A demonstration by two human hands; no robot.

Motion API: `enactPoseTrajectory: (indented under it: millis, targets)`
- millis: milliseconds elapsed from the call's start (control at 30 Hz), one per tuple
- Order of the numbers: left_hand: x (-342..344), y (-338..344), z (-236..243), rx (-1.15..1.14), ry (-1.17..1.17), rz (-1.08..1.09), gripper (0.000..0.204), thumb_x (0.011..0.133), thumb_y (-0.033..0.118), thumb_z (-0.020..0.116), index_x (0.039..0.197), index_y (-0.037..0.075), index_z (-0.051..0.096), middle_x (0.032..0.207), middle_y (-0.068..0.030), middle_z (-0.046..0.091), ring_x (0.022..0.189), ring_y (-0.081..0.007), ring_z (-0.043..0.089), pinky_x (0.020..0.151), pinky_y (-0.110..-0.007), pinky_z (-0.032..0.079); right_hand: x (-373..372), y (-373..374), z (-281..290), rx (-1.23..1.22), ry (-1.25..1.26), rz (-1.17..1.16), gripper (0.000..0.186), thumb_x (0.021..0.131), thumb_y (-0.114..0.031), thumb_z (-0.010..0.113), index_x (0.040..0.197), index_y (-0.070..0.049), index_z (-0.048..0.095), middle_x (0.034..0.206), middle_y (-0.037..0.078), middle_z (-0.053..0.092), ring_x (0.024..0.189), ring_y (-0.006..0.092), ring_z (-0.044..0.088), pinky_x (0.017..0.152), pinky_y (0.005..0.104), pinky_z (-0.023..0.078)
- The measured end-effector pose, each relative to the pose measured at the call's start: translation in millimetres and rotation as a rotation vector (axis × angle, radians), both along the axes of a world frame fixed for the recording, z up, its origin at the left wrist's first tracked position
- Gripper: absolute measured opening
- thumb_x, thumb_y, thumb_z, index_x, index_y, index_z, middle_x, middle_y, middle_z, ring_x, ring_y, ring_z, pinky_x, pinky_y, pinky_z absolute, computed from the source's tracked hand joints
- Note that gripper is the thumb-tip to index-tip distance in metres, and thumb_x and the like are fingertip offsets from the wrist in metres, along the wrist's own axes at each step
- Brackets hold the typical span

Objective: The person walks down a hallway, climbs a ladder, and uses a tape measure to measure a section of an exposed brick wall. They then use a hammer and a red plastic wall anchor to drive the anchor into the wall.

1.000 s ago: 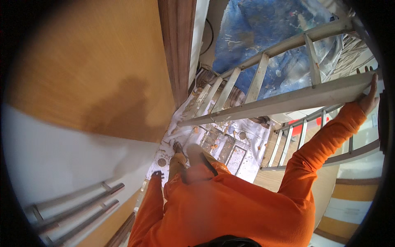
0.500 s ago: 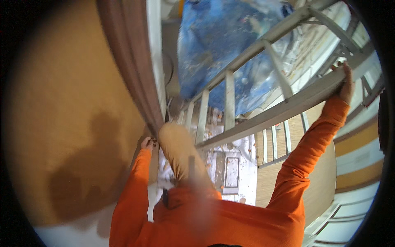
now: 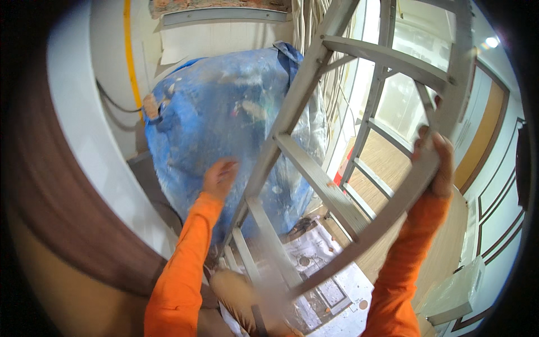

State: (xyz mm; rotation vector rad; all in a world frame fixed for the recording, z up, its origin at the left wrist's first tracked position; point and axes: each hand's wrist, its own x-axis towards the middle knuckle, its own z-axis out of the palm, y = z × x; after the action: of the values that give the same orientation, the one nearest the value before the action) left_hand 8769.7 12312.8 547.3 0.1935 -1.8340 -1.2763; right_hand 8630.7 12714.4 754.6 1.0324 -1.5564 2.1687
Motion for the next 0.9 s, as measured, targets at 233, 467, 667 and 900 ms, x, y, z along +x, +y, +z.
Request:
enactPoseTrajectory:
  millis: [233,467,667,900]
  targets:
    - [-132.1,23.0,175.5,-0.192,0.175,-0.259,0.072,0.076,0.028,0.079,0.137,0.009,0.045,0.133,-0.0122,0.053,0.124,-0.0248,0.05,0.099,-0.043,0.044,48.1,4.9,-13.7,-0.131,-0.146,0.112,0.105,0.074,-0.043,0.079,0.152,-0.009,0.018,0.094,0.006,0.057,0.062,0.0109,0.052,0.053,0.0232,0.046]
    - [-173.9,33.1,198.7,-0.154,-0.11,-0.326,0.06,0.074,0.032,0.082,0.122,0.005,0.057,0.096,-0.012,0.071,0.086,-0.0246,0.069,0.078,-0.035,0.054,57.7,10.8,8.1,-0.147,-0.496,0.362,0.108,0.066,-0.02,0.082,0.153,-0.01,0.019,0.069,0.006,0.053,0.061,0.0176,0.051,0.061,0.0349,0.04]
    - [-172.1,30.4,205.0,-0.031,-0.22,-0.423,0.059,0.077,0.042,0.077,0.116,0.002,0.059,0.093,-0.013,0.07,0.086,-0.0236,0.069,0.076,-0.036,0.053,51.1,24.9,16.3,-0.069,-0.522,0.446,0.106,0.064,-0.008,0.08,0.153,-0.012,0.021,0.091,0.007,0.06,0.092,0.0257,0.055,0.086,0.0457,0.038]
    - [-195.1,13.9,150.8,0.508,-0.259,-0.715,0.066,0.096,0.059,0.039,0.121,0.0,0.056,0.101,-0.0098,0.067,0.099,-0.0245,0.064,0.087,-0.034,0.048,55.3,47.0,-18.3,0.041,-0.694,0.303,0.1,0.056,-0.009,0.089,0.142,-0.003,0.038,0.127,0.015,0.056,0.11,0.0291,0.057,0.097,0.0501,0.045]
